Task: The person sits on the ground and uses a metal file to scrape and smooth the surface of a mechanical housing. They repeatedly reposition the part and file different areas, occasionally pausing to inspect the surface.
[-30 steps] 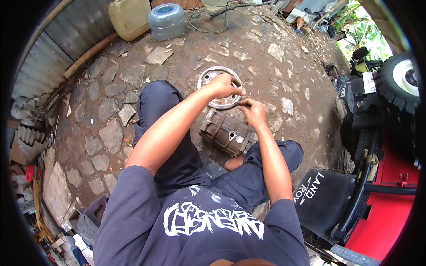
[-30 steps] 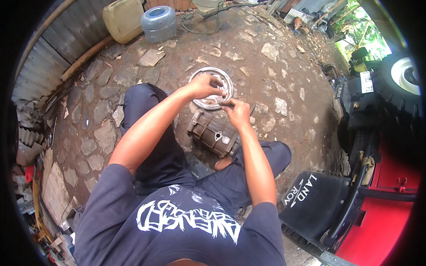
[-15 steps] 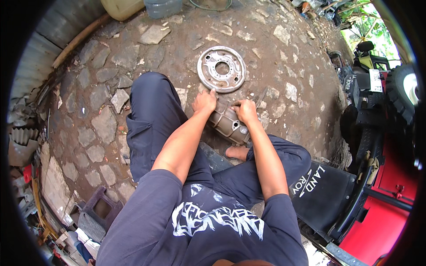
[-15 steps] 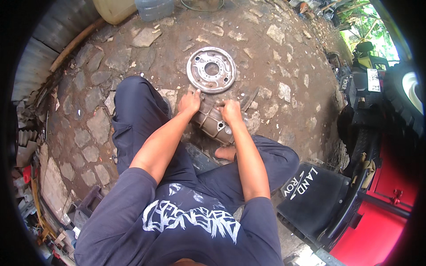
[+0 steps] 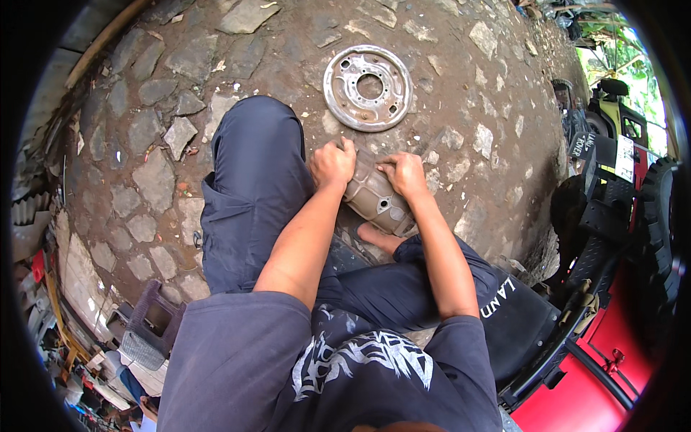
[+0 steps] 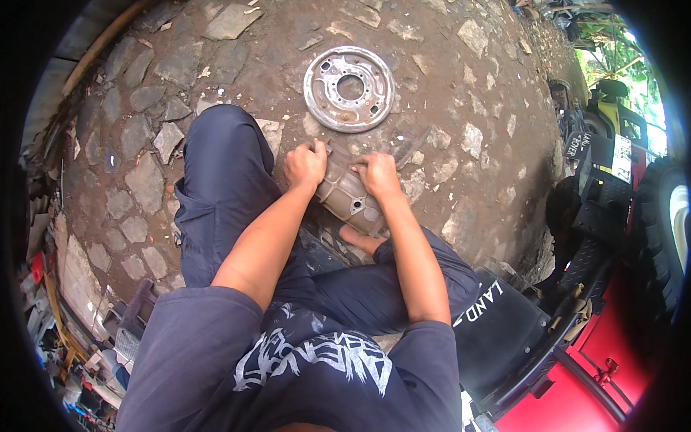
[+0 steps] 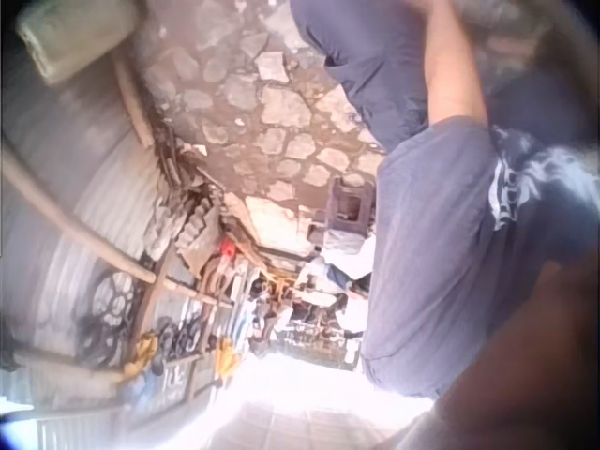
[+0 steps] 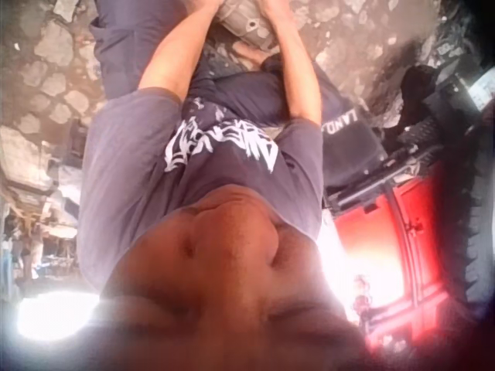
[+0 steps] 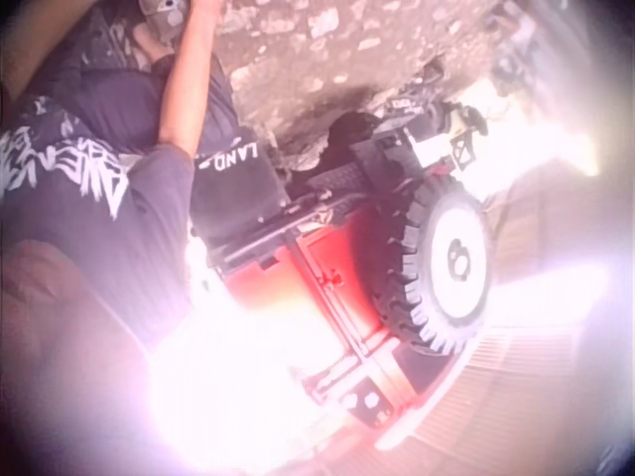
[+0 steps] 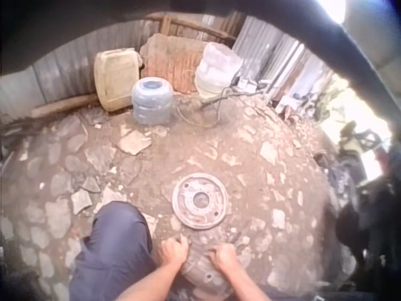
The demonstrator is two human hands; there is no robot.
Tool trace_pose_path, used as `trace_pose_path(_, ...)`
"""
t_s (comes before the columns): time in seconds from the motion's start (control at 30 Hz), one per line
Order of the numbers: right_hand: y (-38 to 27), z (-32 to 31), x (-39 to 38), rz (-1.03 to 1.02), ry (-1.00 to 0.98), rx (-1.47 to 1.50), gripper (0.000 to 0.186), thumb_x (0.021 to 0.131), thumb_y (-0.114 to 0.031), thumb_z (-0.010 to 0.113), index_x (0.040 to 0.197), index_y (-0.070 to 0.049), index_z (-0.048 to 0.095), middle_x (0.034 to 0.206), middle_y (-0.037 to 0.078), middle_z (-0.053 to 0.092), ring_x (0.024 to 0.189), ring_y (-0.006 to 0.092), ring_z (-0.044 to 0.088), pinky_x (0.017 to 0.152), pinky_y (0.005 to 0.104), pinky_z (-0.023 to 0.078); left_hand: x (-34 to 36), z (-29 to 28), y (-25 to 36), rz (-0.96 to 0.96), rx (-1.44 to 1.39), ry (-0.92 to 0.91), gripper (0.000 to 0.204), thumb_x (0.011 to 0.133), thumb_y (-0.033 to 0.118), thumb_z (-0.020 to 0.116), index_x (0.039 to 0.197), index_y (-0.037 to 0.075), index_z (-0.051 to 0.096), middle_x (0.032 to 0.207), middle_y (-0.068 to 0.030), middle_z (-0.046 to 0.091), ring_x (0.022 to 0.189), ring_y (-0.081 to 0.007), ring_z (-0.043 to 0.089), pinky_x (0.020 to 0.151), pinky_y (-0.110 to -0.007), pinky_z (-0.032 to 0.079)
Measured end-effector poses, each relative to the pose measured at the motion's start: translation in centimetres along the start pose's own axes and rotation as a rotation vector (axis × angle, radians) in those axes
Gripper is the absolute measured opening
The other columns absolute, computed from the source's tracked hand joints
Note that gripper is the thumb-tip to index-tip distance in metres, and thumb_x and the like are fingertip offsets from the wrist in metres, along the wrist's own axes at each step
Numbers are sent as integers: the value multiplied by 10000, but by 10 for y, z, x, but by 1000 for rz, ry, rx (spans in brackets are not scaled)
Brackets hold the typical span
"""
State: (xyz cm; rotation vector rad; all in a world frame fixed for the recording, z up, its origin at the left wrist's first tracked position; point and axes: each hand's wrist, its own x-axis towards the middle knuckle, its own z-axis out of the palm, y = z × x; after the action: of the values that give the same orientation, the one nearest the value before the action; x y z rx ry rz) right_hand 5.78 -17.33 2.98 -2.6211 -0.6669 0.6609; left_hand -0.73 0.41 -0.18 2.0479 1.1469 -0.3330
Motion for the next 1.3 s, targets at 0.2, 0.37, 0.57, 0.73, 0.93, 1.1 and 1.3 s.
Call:
trace_pose_path(0.2, 0, -3, -8, -9, 24, 4, 239, 823, -250, 837, 1004, -94, 823, 941, 210, 751, 896, 382, 733, 847, 435, 577, -1, -5, -3, -2, -27, 2, 532, 974, 468, 497, 1019, 30, 796, 1006, -286, 744, 1002, -443, 722, 959, -504, 546)
trace_pose_path(0.37, 11, -5, -11, 20, 33, 61, 241, 806, -237, 844, 995, -89, 825, 932, 200, 757, 878, 377, 736, 838, 434, 578, 0, -4, -4, 22, 6, 11, 527, 971, 474, 504, 1021, 36, 793, 1005, -287, 742, 1007, -445, 718, 945, -511, 552)
trace_pose_path(0.57, 9, 4, 7, -74, 58, 96, 219, 788, -193, 841, 989, -108, 829, 930, 191, 758, 887, 355, 738, 836, 427, 570, -5, -3, 4, -6, -43, 26, 531, 972, 479, 491, 1064, 54, 795, 1023, -285, 740, 1019, -455, 711, 967, -517, 532)
trace_pose_path(0.73, 12, -16, -6, 58, -71, 54, 226, 786, -209, 846, 977, -89, 824, 912, 220, 750, 903, 366, 739, 845, 433, 570, 0, -2, -3, 5, -11, 30, 502, 965, 447, 511, 1038, 35, 788, 1029, -281, 740, 1009, -450, 713, 939, -525, 549)
trace_pose_path(0.93, 8, -7, 4, 24, -20, 99, 240, 790, -225, 851, 991, -95, 828, 941, 216, 756, 919, 357, 742, 857, 428, 570, -1, -2, 1, 15, -1, 15, 495, 969, 453, 505, 1028, 53, 791, 1044, -267, 743, 1015, -440, 713, 943, -519, 549)
trace_pose_path(1.1, 13, -3, 1, -11, -17, 51, 224, 800, -214, 844, 986, -90, 825, 954, 208, 759, 927, 363, 738, 870, 429, 568, -6, -7, 5, -31, -72, 27, 484, 970, 456, 507, 1023, 71, 795, 1028, -261, 746, 1003, -444, 714, 941, -511, 550)
trace_pose_path(1.3, 18, -15, -13, 115, -37, 137, 212, 813, -221, 829, 972, -80, 823, 888, 221, 754, 879, 373, 739, 871, 441, 568, 1, 5, -4, 24, 4, 83, 472, 961, 455, 523, 1012, 78, 803, 992, -260, 749, 987, -447, 718, 937, -516, 548)
